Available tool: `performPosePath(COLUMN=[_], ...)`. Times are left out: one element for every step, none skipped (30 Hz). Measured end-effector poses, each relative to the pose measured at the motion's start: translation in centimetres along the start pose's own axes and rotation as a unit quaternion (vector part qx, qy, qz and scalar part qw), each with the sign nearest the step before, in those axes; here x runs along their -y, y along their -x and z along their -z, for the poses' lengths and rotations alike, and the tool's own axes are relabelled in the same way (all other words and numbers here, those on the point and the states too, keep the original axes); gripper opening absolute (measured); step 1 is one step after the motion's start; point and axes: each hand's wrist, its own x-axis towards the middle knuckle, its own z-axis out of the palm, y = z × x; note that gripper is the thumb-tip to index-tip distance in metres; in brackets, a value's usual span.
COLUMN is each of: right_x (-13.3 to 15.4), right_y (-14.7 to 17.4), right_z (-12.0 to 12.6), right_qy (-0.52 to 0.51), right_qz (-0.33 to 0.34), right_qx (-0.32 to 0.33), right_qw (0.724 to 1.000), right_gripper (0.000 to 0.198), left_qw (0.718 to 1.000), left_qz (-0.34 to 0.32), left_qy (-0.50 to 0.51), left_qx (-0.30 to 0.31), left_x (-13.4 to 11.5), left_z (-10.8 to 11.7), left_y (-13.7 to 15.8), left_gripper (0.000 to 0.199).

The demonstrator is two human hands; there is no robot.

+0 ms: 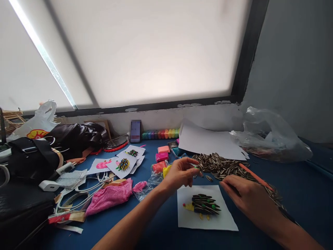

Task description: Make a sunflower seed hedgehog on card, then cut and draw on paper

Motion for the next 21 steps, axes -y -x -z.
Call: performPosePath(right_x=[0.0,0.1,0.2,0.3,0.5,0.7,1.0,1.3,1.6,1.9,2.2,2.5,2.8,3.0,3.1,3.2,3.2,3.1,3.0,2.9,2.8], right_y=[0.0,0.0,0.0,0.0,0.1,0.1,0.1,0.1,0.1,0.1,0.1,0.1,0.1,0.1,0.1,0.2,0.2,0.2,0.2,0.1,0.1], right_z=[0.1,0.2,0.3,0.4,0.5,0.6,0.8,1.0,1.2,1.4,1.7,1.9,2.0,2.1,2.2,2.2,2.2,2.2,2.1,2.0,2.0], right_qy=[-0.001,-0.003,-0.004,-0.009,-0.017,-0.031,-0.052,-0.082,-0.119,-0.16,-0.201,-0.235,-0.26,-0.278,-0.29,-0.3,-0.308,-0.314,-0.316,-0.311,-0.301], right_qz=[-0.001,-0.001,-0.001,-0.002,-0.003,-0.007,-0.014,-0.025,-0.038,-0.051,-0.062,-0.067,-0.066,-0.062,-0.056,-0.051,-0.049,-0.05,-0.055,-0.062,-0.07], right_qx=[0.003,0.006,0.006,0.005,0.003,0.002,0.003,0.005,0.005,0.007,0.007,0.008,0.009,0.008,0.009,0.009,0.01,0.01,0.009,0.008,0.006], right_qw=[1.0,1.0,1.0,1.0,1.0,0.999,0.999,0.996,0.992,0.986,0.978,0.97,0.963,0.959,0.955,0.953,0.95,0.948,0.947,0.948,0.951], right_gripper=[0.031,0.031,0.031,0.031,0.031,0.032,0.032,0.031,0.029,0.026,0.026,0.029,0.032,0.032,0.03,0.028,0.027,0.026,0.026,0.027,0.028], left_qw=[1.0,1.0,0.999,0.999,0.998,0.996,0.995,0.995,0.995,0.995,0.995,0.994,0.993,0.991,0.991,0.99,0.989,0.988,0.986,0.983,0.98], left_qz=[-0.007,-0.015,-0.025,-0.038,-0.058,-0.074,-0.085,-0.089,-0.086,-0.079,-0.071,-0.061,-0.062,-0.058,-0.051,-0.047,-0.048,-0.048,-0.048,-0.048,-0.05], left_qy=[-0.004,-0.011,-0.014,-0.019,-0.024,-0.03,-0.036,-0.043,-0.05,-0.06,-0.07,-0.085,-0.101,-0.106,-0.109,-0.115,-0.121,-0.127,-0.137,-0.152,-0.172], left_qx=[-0.006,-0.011,-0.015,-0.017,-0.025,-0.029,-0.03,-0.029,-0.021,-0.011,0.001,0.023,0.028,0.049,0.063,0.063,0.064,0.076,0.086,0.09,0.087], left_x=[-0.3,-0.7,-1.2,-1.6,-2.0,-2.3,-2.6,-2.7,-2.7,-2.6,-2.4,-2.1,-1.9,-1.6,-1.4,-1.2,-1.1,-1.0,-1.1,-1.2,-1.4], left_z=[0.2,0.4,0.7,1.0,1.2,1.4,1.4,1.2,0.8,0.2,-0.6,-1.5,-2.5,-3.4,-4.2,-4.8,-5.2,-5.3,-5.2,-4.8,-4.1], left_y=[0.0,-0.1,-0.1,-0.1,-0.1,0.0,0.0,0.2,0.3,0.5,0.7,0.9,1.1,1.2,1.3,1.4,1.4,1.4,1.2,1.1,0.9], left_gripper=[0.044,0.041,0.041,0.041,0.043,0.044,0.045,0.046,0.046,0.046,0.047,0.047,0.049,0.049,0.049,0.051,0.052,0.053,0.054,0.054,0.054])
